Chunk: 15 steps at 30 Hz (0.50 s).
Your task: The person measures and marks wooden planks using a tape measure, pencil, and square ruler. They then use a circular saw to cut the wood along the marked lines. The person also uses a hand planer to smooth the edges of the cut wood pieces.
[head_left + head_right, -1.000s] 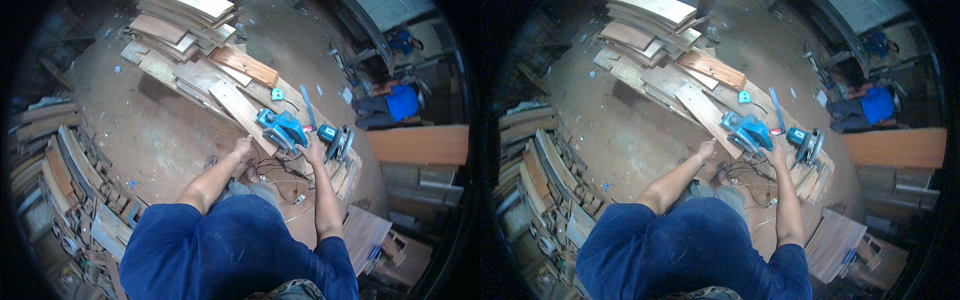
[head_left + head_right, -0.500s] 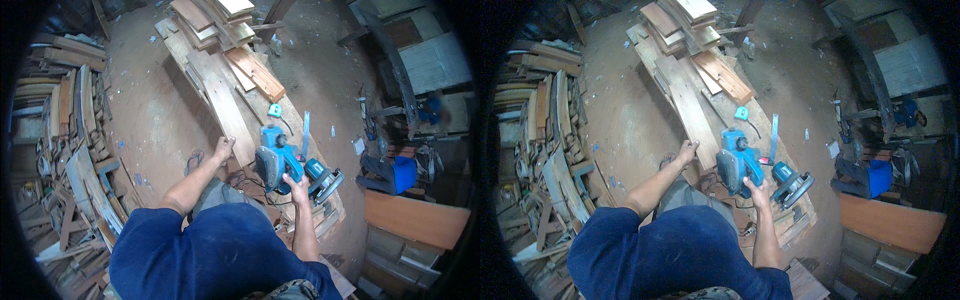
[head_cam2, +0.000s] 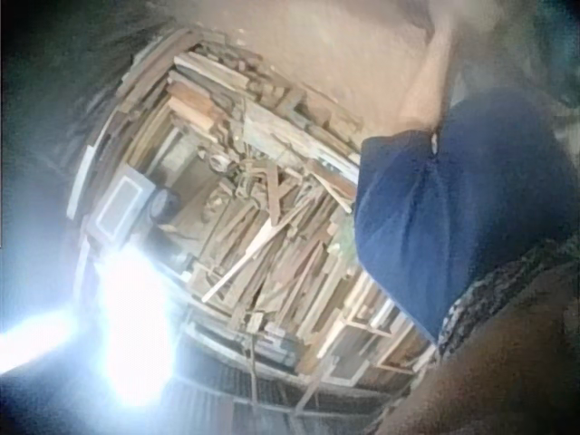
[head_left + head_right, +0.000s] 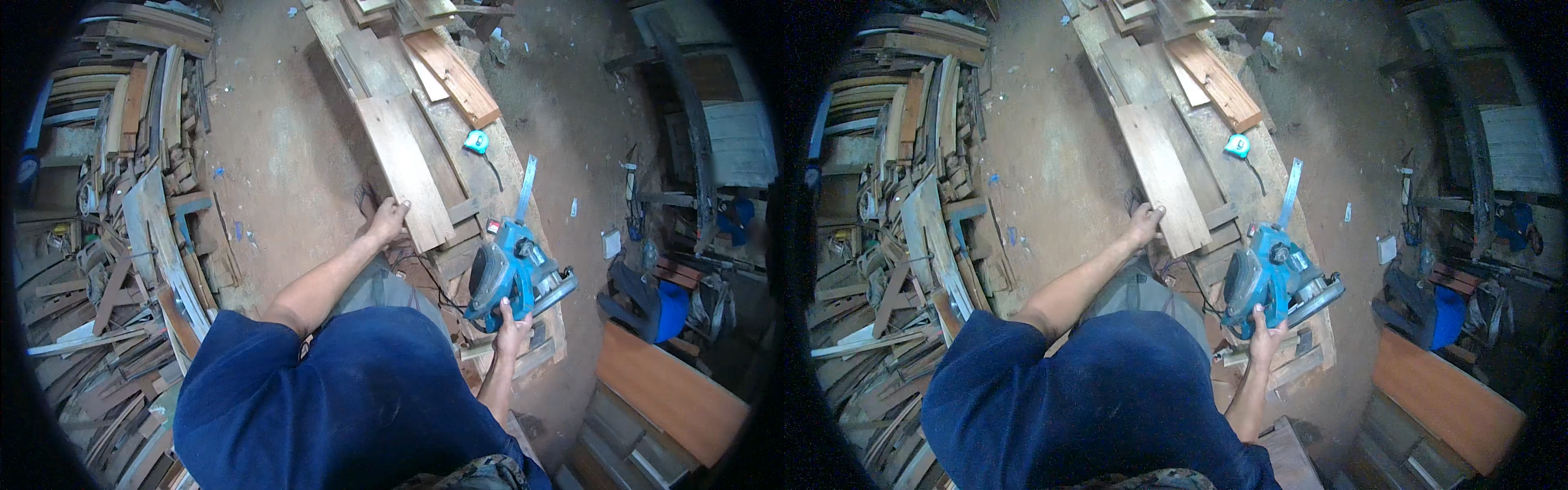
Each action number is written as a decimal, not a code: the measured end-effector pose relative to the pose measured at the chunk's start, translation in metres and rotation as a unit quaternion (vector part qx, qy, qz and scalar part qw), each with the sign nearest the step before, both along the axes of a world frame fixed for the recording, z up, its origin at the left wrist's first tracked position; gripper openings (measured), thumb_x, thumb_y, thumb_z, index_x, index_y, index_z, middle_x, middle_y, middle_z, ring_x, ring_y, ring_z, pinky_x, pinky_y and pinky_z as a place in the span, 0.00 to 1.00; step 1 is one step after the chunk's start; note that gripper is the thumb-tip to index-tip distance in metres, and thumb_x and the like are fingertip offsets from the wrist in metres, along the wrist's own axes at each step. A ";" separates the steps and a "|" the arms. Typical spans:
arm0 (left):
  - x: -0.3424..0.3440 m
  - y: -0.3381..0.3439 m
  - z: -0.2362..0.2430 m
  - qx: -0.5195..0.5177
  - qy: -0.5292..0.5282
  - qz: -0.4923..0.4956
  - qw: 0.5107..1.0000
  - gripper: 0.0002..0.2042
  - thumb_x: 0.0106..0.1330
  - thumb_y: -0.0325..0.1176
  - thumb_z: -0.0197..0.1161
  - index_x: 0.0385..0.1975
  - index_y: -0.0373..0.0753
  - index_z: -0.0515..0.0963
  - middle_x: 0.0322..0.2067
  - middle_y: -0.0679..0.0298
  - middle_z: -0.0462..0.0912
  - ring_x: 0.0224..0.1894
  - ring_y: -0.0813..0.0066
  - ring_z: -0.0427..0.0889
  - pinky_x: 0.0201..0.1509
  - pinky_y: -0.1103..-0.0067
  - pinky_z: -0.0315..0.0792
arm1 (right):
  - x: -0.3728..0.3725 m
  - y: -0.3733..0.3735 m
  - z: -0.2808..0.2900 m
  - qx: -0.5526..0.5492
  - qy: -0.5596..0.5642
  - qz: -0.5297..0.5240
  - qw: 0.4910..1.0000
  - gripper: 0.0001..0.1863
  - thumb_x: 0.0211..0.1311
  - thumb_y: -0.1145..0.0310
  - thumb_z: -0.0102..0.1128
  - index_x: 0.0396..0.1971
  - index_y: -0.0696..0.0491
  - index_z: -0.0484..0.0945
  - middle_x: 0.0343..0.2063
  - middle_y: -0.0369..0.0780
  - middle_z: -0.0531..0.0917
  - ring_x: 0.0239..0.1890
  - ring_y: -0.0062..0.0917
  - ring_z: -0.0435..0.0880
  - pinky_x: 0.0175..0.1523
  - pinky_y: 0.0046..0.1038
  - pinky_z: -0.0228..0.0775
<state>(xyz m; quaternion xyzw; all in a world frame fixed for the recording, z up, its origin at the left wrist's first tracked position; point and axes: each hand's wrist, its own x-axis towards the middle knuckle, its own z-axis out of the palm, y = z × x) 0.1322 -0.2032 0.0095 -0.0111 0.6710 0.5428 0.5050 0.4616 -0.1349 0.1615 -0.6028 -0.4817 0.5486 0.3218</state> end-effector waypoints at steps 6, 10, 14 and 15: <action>0.029 0.010 -0.037 -0.035 0.106 -0.080 0.991 0.23 0.78 0.44 0.55 0.58 0.28 0.71 0.43 0.50 0.85 0.43 0.66 0.87 0.34 0.73 0.83 | -0.018 -0.011 0.008 -0.030 0.042 0.022 0.998 0.19 0.64 0.71 0.72 0.52 0.57 0.79 0.34 0.34 0.84 0.31 0.19 0.80 0.40 0.23 0.73; 0.025 0.010 -0.026 -0.160 0.328 -0.127 0.922 0.29 0.70 0.47 0.63 0.61 0.29 0.72 0.40 0.46 0.83 0.51 0.55 0.81 0.56 0.67 0.76 | -0.027 -0.008 0.006 -0.003 0.004 0.047 0.999 0.16 0.64 0.71 0.72 0.49 0.56 0.79 0.33 0.34 0.83 0.31 0.18 0.80 0.39 0.23 0.73; -0.006 0.016 -0.024 -0.133 0.305 -0.042 0.942 0.36 0.63 0.47 0.70 0.68 0.34 0.70 0.44 0.45 0.80 0.53 0.50 0.79 0.60 0.66 0.73 | -0.033 -0.013 0.008 -0.006 0.005 0.057 0.998 0.15 0.65 0.72 0.72 0.49 0.56 0.80 0.34 0.32 0.82 0.32 0.17 0.79 0.40 0.22 0.71; -0.019 0.021 -0.025 -0.125 0.284 -0.092 0.946 0.36 0.64 0.45 0.70 0.70 0.35 0.68 0.47 0.45 0.79 0.55 0.50 0.79 0.61 0.65 0.73 | -0.034 -0.014 0.009 -0.005 0.006 0.064 0.998 0.15 0.65 0.72 0.72 0.49 0.56 0.80 0.34 0.32 0.82 0.32 0.17 0.78 0.40 0.22 0.71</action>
